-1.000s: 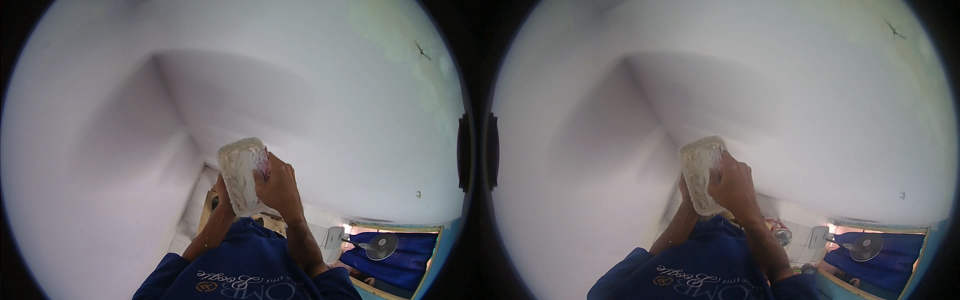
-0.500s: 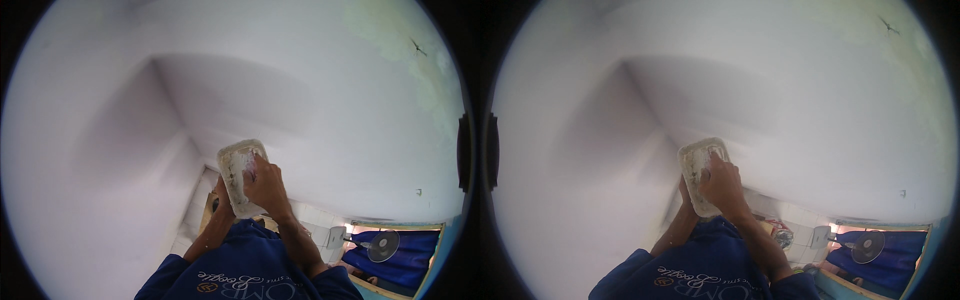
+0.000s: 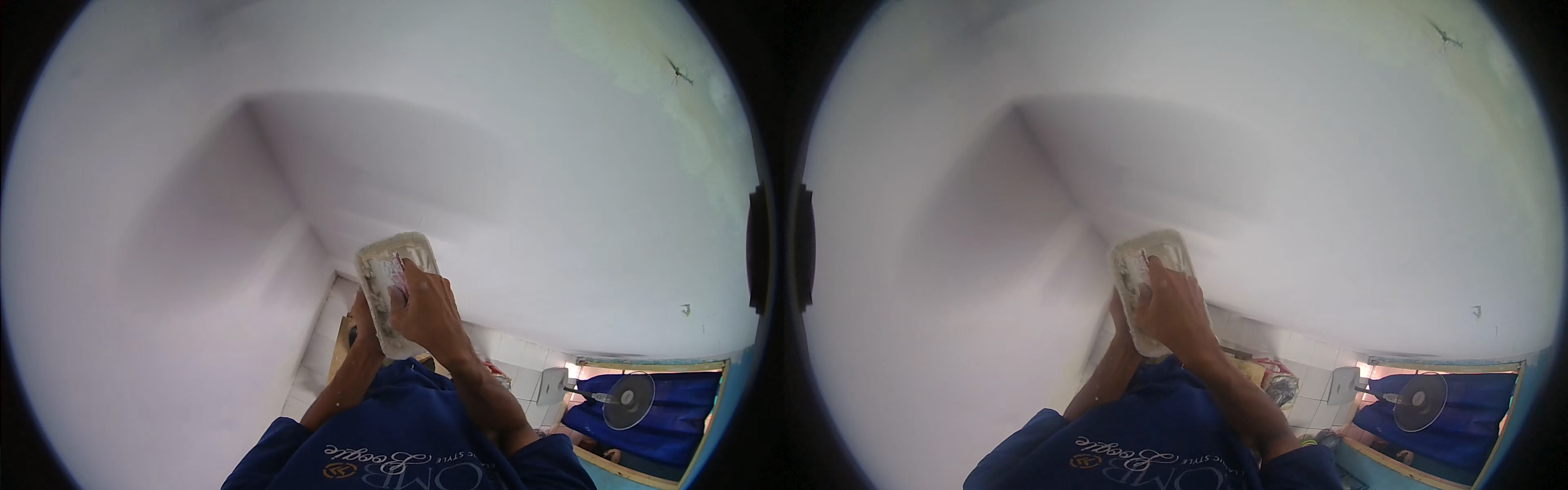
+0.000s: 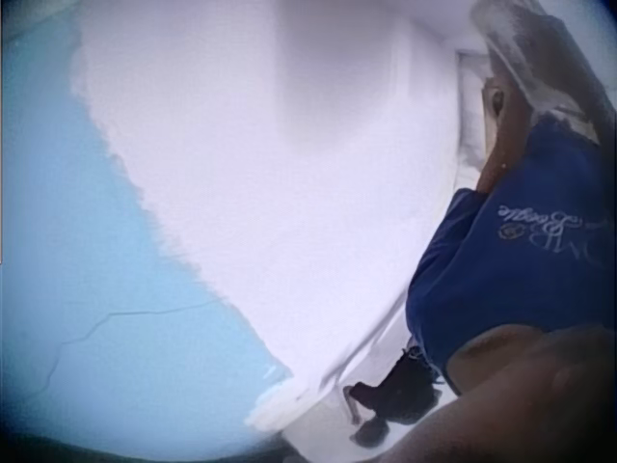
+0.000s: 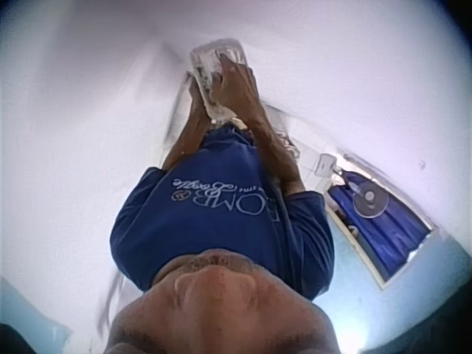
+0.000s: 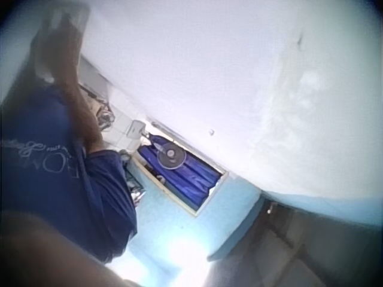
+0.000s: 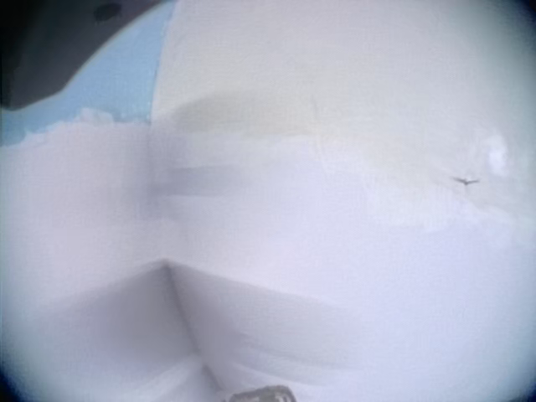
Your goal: The person applies white plaster to a ceiling using a trowel and container. They spread the material across the surface, then add water from a bottle to the container and mix the plaster before continuing to apply it.
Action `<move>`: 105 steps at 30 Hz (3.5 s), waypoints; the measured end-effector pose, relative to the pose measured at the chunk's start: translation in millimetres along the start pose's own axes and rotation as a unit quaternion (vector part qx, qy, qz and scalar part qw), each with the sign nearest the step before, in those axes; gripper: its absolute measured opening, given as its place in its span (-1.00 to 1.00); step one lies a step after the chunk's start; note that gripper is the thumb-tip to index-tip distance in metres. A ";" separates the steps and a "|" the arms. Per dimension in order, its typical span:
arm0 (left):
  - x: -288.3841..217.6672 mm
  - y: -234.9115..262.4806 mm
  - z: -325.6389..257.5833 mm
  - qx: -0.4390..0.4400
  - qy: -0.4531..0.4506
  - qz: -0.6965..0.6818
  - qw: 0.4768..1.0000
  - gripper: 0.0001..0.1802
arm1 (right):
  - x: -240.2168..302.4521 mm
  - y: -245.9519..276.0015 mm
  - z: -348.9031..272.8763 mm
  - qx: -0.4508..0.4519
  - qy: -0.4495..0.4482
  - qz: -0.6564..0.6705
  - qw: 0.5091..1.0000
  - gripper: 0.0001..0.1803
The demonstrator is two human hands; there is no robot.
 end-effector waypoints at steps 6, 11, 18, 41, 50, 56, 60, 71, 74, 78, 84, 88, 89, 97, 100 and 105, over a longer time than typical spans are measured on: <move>-0.8 -4.2 -0.4 -0.001 0.019 -0.037 0.999 -0.37 | -2.0 12.0 -3.5 0.031 -0.039 0.024 0.998 -0.65; -0.7 -4.8 3.8 0.056 -0.004 -0.039 0.998 -0.36 | 0.8 -1.4 -0.7 0.005 -0.004 -0.002 1.000 -0.69; -9.6 -24.0 -3.1 0.064 0.030 -0.068 0.995 -0.33 | -12.3 25.8 0.0 -0.006 -0.034 0.051 0.998 -0.75; -13.2 -33.6 -6.6 0.066 0.037 -0.068 0.995 -0.33 | -19.3 18.9 3.9 -0.022 0.005 0.053 0.998 -0.78; -22.0 -54.5 -8.1 0.055 0.035 -0.084 0.994 -0.34 | -11.8 46.7 5.2 -0.042 -0.020 0.049 0.998 -0.80; -19.3 -48.1 -10.8 0.057 0.028 -0.072 0.995 -0.32 | -32.3 17.3 13.2 0.022 -0.053 0.051 0.997 -0.74; -15.4 -37.4 -3.8 0.091 0.020 -0.100 0.991 -0.32 | -21.6 26.3 3.5 0.030 -0.078 0.097 0.992 -0.75; -14.3 -49.8 2.9 0.093 0.017 -0.133 0.987 -0.33 | -25.4 31.6 10.9 -0.049 -0.030 -0.021 0.998 -0.83; -11.2 -41.5 3.7 0.073 0.016 -0.108 0.991 -0.33 | -19.7 18.0 10.4 -0.018 -0.029 -0.027 0.999 -0.80; -11.8 -40.5 4.4 0.117 0.010 -0.153 0.981 -0.33 | -9.4 25.9 5.5 -0.018 -0.036 0.038 0.998 -0.75; -5.0 -12.7 12.5 0.037 -0.022 -0.048 0.998 -0.34 | -13.7 9.5 6.7 -0.024 -0.030 -0.003 0.999 -0.76; -5.3 -12.1 11.7 0.016 -0.032 -0.048 0.998 -0.36 | -13.8 -0.2 11.9 -0.014 -0.018 0.017 1.000 -0.77; -4.6 -11.8 10.9 0.010 -0.027 -0.042 0.999 -0.37 | -13.9 -2.2 13.9 -0.008 -0.018 0.015 1.000 -0.77; -4.5 -12.8 3.2 -0.009 0.024 -0.041 0.999 -0.36 | -6.3 3.3 16.7 -0.010 -0.013 -0.016 1.000 -0.77; -6.4 -19.1 7.9 0.067 0.009 -0.041 0.997 -0.35 | -7.4 21.4 11.8 -0.018 -0.034 0.023 0.999 -0.76; -3.1 -10.9 10.2 0.033 -0.004 -0.033 0.999 -0.35 | 3.1 11.3 1.3 -0.034 0.023 0.014 0.999 -0.72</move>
Point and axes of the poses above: each hand's wrist, its own z-axis towards the middle knuckle, its own y-axis out of the back of the hand, x = y × z, the point moved 9 cm from there along z, towards the middle knuckle, and after that the axes turned 12 degrees about -y, right-handed, at the moved point
